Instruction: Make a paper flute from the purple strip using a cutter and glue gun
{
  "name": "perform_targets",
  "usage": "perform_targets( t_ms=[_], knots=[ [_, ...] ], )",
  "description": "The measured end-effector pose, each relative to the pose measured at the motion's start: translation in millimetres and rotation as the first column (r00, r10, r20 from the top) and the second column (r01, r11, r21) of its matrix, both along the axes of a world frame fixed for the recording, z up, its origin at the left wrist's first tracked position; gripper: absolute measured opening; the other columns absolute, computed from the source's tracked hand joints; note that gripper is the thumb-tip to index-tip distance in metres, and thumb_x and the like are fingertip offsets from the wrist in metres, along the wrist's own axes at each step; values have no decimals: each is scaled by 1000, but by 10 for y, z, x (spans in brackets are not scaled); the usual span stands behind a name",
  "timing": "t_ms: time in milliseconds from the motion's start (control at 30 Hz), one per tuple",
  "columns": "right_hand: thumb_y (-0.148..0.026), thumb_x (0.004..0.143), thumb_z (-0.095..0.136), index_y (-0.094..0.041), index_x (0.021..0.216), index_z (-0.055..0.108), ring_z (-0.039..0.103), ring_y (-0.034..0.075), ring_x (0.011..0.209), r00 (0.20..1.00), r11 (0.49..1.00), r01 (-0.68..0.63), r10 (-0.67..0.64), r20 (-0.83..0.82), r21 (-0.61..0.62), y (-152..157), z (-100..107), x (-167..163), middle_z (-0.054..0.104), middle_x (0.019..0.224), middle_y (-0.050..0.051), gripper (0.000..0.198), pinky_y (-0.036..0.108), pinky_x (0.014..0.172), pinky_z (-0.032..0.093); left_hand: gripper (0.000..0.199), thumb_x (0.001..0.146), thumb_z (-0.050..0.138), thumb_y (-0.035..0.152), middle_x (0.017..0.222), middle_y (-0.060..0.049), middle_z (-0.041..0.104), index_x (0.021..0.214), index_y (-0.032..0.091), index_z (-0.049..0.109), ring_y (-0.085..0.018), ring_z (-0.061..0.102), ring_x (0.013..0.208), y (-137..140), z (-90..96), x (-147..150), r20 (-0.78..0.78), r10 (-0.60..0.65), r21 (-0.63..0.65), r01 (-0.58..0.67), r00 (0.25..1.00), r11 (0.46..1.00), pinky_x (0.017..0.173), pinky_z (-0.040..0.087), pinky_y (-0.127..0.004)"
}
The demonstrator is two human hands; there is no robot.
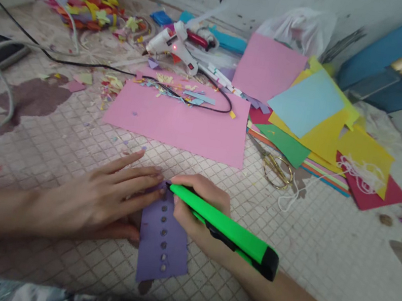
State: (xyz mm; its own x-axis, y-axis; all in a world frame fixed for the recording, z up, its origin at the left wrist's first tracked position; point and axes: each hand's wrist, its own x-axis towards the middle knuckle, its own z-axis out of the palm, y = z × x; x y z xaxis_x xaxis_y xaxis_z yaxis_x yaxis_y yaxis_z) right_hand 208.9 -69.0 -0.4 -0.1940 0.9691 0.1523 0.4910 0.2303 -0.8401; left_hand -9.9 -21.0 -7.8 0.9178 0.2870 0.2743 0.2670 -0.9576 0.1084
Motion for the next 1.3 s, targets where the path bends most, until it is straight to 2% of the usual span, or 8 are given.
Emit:
perform_targets(
  t_ms=[333,433,600,700,800,867,1167,1300],
  knots=[
    [-13,81,56,-22,99,64,62,11,77,998,1000,21,-22,-61,-15,-13,-1,4,67,90,0,22,23,68,51,59,83,51,56,111,-17,63,116,8,56,-31,54,115,34,16,-5,39,-18,4,17,999,1000,108,30,-54],
    [-15,83,57,-24,101,63,63,10,75,989,997,54,-63,-137,-63,-18,-26,48,66,90,-1,21,21,65,52,56,84,51,54,111,-16,64,114,8,57,-30,55,113,57,19,-21,60,-35,4,35,998,999,107,31,-53],
    [-21,86,56,-25,102,61,61,10,65,963,983,92,-129,-237,-160,5,-64,127,65,74,-3,17,20,59,51,50,86,52,49,118,-15,62,113,9,59,-30,53,116,87,32,-36,66,-63,-27,65,996,997,106,33,-52],
    [-22,87,55,-24,100,60,60,10,62,946,978,116,-162,-280,-174,29,-94,154,64,71,-3,15,21,57,50,38,90,51,39,128,-12,57,114,11,59,-26,49,122,126,56,-28,67,-166,-60,170,984,984,110,29,-47],
    [-24,87,55,-24,101,60,59,11,63,932,974,125,-180,-316,-188,37,-123,169,63,70,-2,15,23,57,50,32,94,45,24,135,-7,51,121,13,56,-19,38,132,177,83,-4,15,-358,-139,357,934,924,115,25,-38],
    [-25,87,55,-23,101,60,59,11,62,928,972,133,-192,-321,-195,35,-134,176,63,69,-2,15,24,56,49,34,95,41,21,139,-5,47,126,15,52,-17,35,134,194,89,16,-32,-426,-209,411,904,887,115,24,-36],
    [-25,86,57,-23,99,61,57,12,61,889,966,185,-242,-389,-178,65,-156,179,61,71,-1,14,25,53,47,36,95,41,28,138,-8,48,126,13,52,-19,44,127,48,24,79,-19,-273,-231,262,962,937,110,32,-35],
    [-25,84,58,-23,99,61,56,12,60,861,958,230,-283,-423,-173,95,-170,205,62,76,-1,15,26,54,47,43,93,44,35,144,-7,40,130,13,48,-20,35,133,141,59,128,-56,-343,-222,323,938,920,113,25,-37]
  ],
)
